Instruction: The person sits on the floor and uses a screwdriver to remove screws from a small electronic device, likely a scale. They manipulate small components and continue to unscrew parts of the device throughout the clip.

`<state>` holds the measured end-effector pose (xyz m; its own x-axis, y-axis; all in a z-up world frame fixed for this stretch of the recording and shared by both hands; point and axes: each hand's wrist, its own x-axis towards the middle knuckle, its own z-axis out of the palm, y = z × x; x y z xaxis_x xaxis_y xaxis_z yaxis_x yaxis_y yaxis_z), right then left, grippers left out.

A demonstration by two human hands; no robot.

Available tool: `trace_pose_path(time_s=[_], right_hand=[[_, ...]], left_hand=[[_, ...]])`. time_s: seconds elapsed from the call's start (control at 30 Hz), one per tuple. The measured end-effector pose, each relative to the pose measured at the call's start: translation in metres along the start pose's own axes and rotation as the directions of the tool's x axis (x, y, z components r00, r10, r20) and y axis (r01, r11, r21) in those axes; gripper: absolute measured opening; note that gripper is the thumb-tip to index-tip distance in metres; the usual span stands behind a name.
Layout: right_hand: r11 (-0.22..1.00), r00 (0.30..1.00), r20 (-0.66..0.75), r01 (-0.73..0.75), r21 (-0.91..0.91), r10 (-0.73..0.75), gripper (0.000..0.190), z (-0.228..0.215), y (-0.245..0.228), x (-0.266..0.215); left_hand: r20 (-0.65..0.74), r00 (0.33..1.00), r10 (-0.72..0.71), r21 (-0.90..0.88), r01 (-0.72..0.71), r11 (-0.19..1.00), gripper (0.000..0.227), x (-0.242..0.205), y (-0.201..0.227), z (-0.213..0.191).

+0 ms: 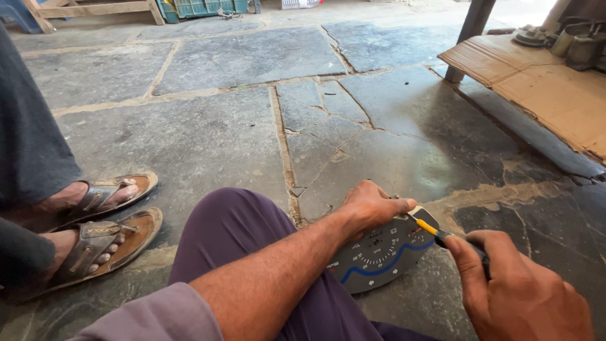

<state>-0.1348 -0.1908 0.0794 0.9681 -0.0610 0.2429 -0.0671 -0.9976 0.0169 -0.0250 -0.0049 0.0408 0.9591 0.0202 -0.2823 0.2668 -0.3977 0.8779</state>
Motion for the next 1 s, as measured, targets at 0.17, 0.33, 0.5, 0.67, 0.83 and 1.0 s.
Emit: trace_pose_path(time_s=[0.17, 0.33, 0.5, 0.67, 0.83, 1.0], right_hand=[[0.989, 0.995, 0.015, 0.098, 0.114, -0.101, 0.044, 0.016, 0.002, 0.003], [0.965, 0.985, -0.078, 0.167, 0.201, -0.154, 0.045, 0.033, 0.006, 0.002], [0.944, 0.991, -0.065, 0.128, 0.303, -0.114, 0.044, 0.040, 0.007, 0.002], [0.891, 0.945, -0.287, 0.260, 0.373, -0.156, 0.040, 0.040, 0.004, 0.001], [0.826, 0.926, -0.319, 0.335, 0.453, -0.201, 0.037, 0.028, 0.002, 0.004], [0.799, 0.964, -0.174, 0.264, 0.540, -0.200, 0.037, 0.012, 0.011, 0.005]], left_hand=[[-0.075, 0.997, 0.011, 0.047, -0.007, 0.999, 0.039, -0.001, 0.001, -0.002], [-0.121, 0.992, 0.030, 0.115, -0.016, 0.993, 0.038, -0.001, 0.000, -0.004], [-0.150, 0.987, 0.059, 0.158, -0.035, 0.987, 0.034, 0.000, 0.000, -0.005], [-0.191, 0.976, 0.101, 0.198, -0.062, 0.978, 0.032, 0.004, -0.001, -0.004], [-0.243, 0.951, 0.192, 0.215, -0.140, 0.966, 0.030, 0.012, 0.002, -0.001], [-0.256, 0.949, 0.184, 0.230, -0.125, 0.965, 0.030, 0.019, 0.008, 0.004]])
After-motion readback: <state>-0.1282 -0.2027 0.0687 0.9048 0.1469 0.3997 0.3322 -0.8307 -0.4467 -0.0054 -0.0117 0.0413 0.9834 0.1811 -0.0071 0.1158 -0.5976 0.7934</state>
